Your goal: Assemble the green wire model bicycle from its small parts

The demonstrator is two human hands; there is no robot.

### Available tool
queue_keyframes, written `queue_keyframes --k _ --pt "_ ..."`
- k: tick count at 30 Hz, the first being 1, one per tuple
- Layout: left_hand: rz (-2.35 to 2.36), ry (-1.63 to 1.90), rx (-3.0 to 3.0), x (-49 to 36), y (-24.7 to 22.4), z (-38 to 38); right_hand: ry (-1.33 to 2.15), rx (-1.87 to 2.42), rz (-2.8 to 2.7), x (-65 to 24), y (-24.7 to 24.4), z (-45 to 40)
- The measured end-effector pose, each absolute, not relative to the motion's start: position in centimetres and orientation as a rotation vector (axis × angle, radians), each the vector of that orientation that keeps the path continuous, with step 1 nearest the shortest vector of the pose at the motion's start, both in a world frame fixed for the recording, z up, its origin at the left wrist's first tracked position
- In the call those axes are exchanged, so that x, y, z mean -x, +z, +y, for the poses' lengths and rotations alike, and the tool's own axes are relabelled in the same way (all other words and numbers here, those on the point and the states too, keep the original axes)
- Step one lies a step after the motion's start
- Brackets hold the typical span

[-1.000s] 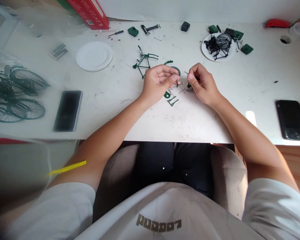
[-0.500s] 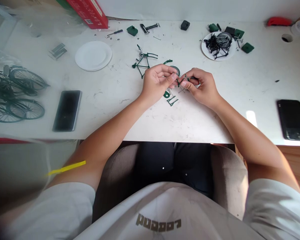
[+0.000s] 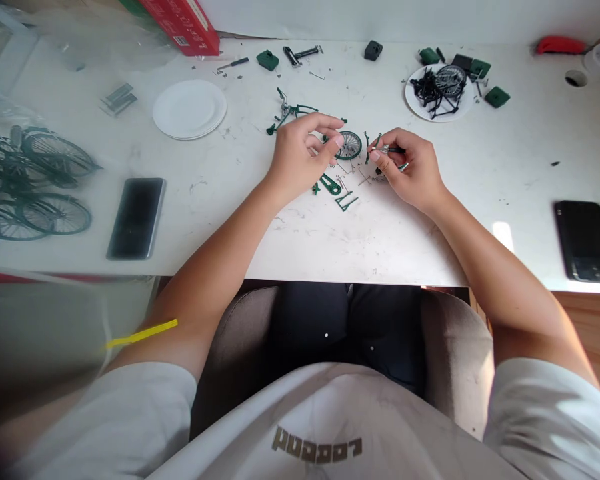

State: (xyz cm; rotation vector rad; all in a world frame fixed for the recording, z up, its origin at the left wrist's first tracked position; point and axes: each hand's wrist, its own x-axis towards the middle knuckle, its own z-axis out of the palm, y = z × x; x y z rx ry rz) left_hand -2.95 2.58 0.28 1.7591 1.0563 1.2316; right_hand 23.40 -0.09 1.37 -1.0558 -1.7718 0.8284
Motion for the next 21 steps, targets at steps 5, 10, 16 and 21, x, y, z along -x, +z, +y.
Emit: queue_keyframes --k 5,10,16,21 --pt "1.652 1.158 -1.805 8.3 2.3 4.8 0.707 1.101 -1.806 -23.5 1.7 -0.1" --pt "1.719 1.169 -1.787 13.8 1.1 7.1 0.717 1.101 -1.807 -23.3 1.8 -0.1" --pt "1.637 0.989 -1.811 13.8 1.1 6.9 0.745 1.088 -1.809 -23.1 1.8 -0.1" --pt "1.434 1.071 -1.830 12.2 1.7 6.2 0.826 1.065 -1.814 -23.2 1.6 0.1"
